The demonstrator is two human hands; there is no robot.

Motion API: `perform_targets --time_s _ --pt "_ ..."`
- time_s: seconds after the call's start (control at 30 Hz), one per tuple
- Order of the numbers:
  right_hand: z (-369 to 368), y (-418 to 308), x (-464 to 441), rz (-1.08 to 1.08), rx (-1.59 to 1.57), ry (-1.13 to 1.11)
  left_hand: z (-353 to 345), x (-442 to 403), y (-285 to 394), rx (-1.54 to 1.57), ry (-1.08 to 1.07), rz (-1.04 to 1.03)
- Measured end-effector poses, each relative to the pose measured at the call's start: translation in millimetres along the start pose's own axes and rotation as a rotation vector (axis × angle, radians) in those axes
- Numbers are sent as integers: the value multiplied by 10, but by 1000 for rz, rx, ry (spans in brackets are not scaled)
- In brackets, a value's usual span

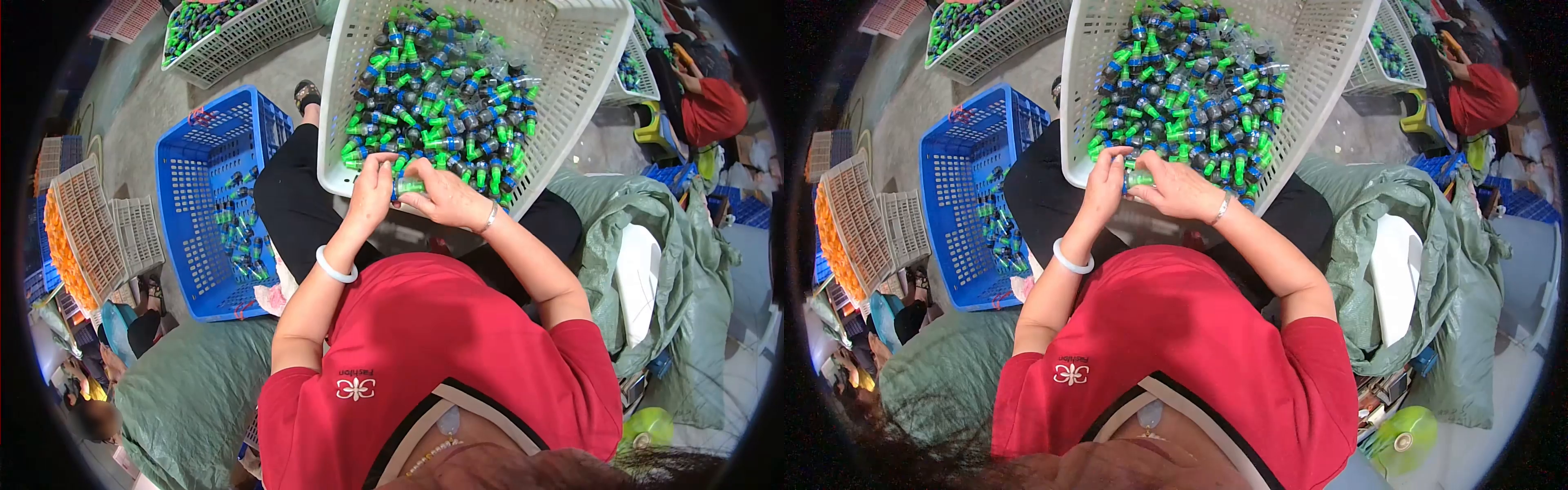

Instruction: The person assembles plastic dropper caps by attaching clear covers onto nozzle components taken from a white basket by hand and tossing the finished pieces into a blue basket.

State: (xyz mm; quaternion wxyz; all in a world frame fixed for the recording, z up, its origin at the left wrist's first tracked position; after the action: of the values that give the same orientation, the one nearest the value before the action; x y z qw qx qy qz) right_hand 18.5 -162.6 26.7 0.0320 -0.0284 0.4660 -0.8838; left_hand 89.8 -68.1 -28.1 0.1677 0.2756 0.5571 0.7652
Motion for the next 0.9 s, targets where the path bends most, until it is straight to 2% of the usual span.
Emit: perform_targets --time_s 0.07,0.17,0.23,0.33,0.37,0.47,0.5,0.57,0.63,0.73,0.9 --pt "-103 95 -14 -41 -42 -26 -11 18 60 -36 27 -63" --pt "-221 303 2 -215 -504 19 45 157 268 -156 106 -142" --pt "-222 334 8 -194 -461 67 36 212 328 -208 137 -188" --pt "-202 310 56 -104 -348 161 -27 299 474 -558 174 -498" --pt "-190 298 76 -73 -315 194 -13 272 449 -555 176 -500" --pt "-77 174 86 -13 -253 260 79 50 139 -137 96 -178" --pt "-9 -26 77 98 -9 224 81 27 100 -136 97 -179" --pt "7 -360 100 319 476 143 -23 -11 21 19 -33 -135" --pt "0 -321 127 302 419 90 -54 21 70 96 -93 -110" --pt "-58 -280 132 264 310 -9 -57 150 163 -16 -109 -66" --pt "-203 -120 34 7 163 -145 45 249 95 -90 -32 -69"
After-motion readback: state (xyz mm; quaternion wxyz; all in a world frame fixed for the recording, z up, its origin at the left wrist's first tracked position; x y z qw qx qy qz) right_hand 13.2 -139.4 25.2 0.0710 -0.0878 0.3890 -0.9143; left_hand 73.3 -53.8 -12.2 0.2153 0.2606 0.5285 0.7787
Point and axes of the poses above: each hand's wrist, its own x-axis away from the middle knuckle, its own z-axis out of the back of the hand, y = z × x, the point moved 9 cm from there along -x, towards the middle knuckle, and after that the axes turned 2 degrees about -x, right-handed, at the moved point
